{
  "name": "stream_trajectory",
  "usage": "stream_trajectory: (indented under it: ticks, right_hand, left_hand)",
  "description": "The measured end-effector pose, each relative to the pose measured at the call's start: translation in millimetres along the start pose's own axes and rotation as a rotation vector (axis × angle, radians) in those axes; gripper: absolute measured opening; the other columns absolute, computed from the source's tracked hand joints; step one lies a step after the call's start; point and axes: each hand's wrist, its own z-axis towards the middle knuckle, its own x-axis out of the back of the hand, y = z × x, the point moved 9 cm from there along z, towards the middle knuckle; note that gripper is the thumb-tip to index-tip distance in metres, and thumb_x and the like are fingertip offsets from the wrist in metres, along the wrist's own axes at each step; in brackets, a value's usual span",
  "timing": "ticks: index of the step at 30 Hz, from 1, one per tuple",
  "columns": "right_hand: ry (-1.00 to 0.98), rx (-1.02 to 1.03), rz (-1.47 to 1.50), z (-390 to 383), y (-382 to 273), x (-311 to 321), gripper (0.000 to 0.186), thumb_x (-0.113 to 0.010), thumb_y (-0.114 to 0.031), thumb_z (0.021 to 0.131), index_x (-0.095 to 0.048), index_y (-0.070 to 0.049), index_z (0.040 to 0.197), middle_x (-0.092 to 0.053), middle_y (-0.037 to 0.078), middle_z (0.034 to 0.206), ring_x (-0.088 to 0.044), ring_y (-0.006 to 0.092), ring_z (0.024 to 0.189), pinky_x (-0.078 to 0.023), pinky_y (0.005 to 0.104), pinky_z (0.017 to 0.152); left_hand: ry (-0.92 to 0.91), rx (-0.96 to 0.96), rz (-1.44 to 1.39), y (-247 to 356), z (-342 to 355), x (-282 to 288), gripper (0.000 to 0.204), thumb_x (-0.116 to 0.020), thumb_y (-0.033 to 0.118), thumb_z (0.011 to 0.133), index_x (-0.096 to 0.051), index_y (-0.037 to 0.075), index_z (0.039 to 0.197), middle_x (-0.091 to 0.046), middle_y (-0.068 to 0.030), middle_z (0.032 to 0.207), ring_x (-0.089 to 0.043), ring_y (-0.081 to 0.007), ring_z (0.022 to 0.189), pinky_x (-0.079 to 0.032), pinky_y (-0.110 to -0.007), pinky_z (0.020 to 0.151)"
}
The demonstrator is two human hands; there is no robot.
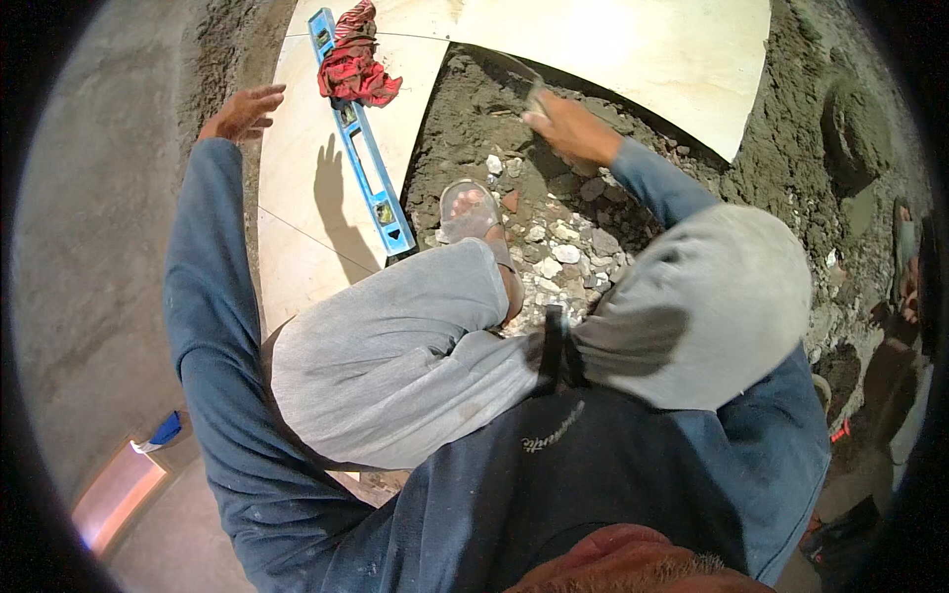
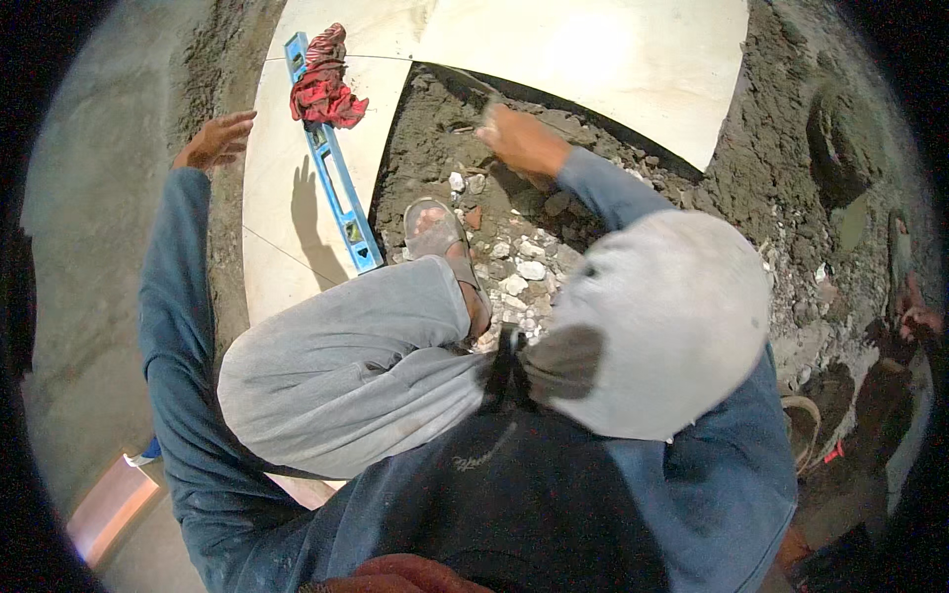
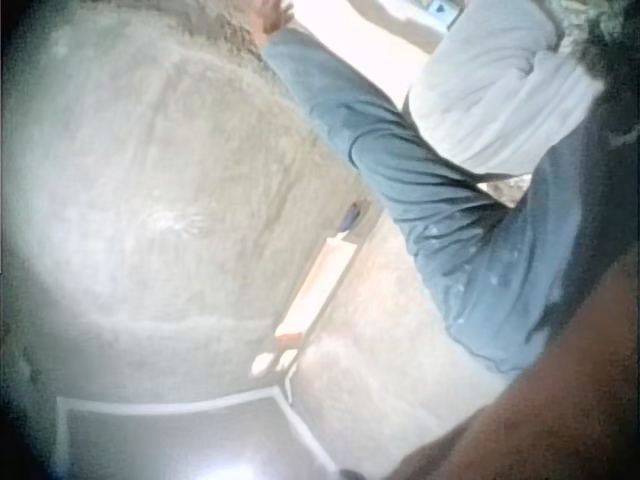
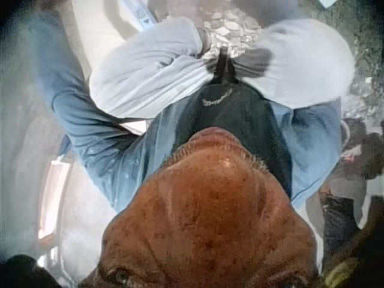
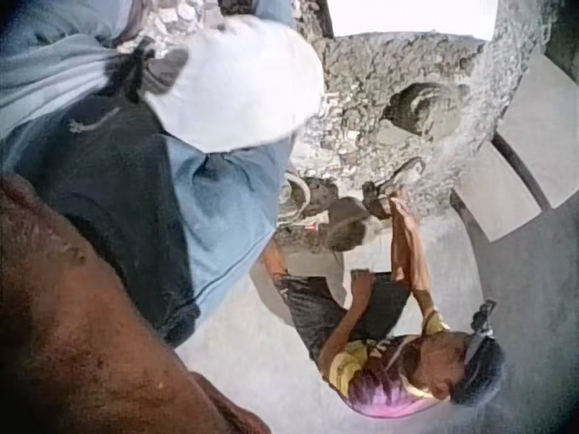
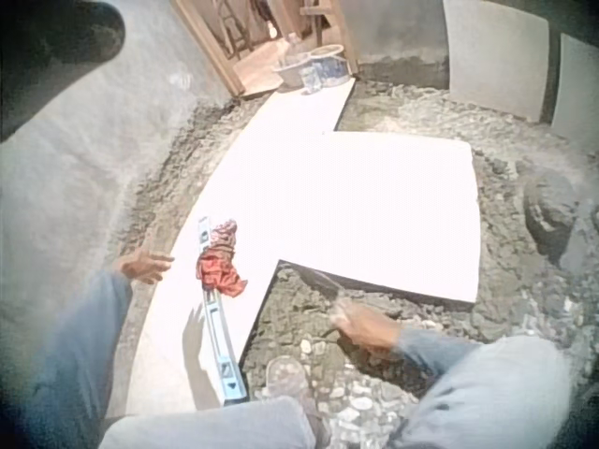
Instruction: The person applies mortar to the floor using a trowel, places a large tile, and hammers it into position using a rubber mallet while checking for alignment with a level.
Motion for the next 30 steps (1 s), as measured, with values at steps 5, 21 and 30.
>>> stream_trajectory:
  ticks: [5,21,30]
  right_hand:
    - [-0.004,0.106,-0.543,2.0,-8.1,23.7,0.029,-0.057,-0.023,0.102,-0.051,0.000,0.117,-0.065,0.028,0.100,-0.068,0.0447,0.090,-0.056,0.0523,0.077]
    - [-0.111,-0.282,0.723,-166.0,16.7,42.6,0.039,-0.050,-0.040,0.108,-0.055,-0.002,0.113,-0.057,0.003,0.082,-0.050,0.0047,0.049,-0.042,0.0195,0.038]
    - [-0.049,-0.546,0.669,-238.5,85.2,75.3,0.036,-0.048,-0.039,0.109,-0.056,-0.005,0.101,-0.056,0.001,0.069,-0.059,0.0109,0.061,-0.053,0.0295,0.055]
  left_hand:
    - [-0.012,0.032,0.031,-2.4,-1.7,-2.7,0.057,-0.059,0.045,0.103,-0.047,0.023,0.155,-0.044,-0.0198,0.158,-0.046,-0.0458,0.141,-0.039,-0.060,0.116]
    - [-0.064,-0.082,0.123,74.9,38.4,3.9,0.066,-0.061,0.055,0.099,-0.045,0.026,0.156,-0.040,-0.0164,0.162,-0.046,-0.0452,0.141,-0.037,-0.057,0.115]
    - [-0.059,-0.319,0.067,170.6,58.6,-5.8,0.078,-0.068,0.064,0.091,-0.048,0.023,0.155,-0.043,-0.0207,0.159,-0.042,-0.0493,0.143,-0.033,-0.062,0.117]
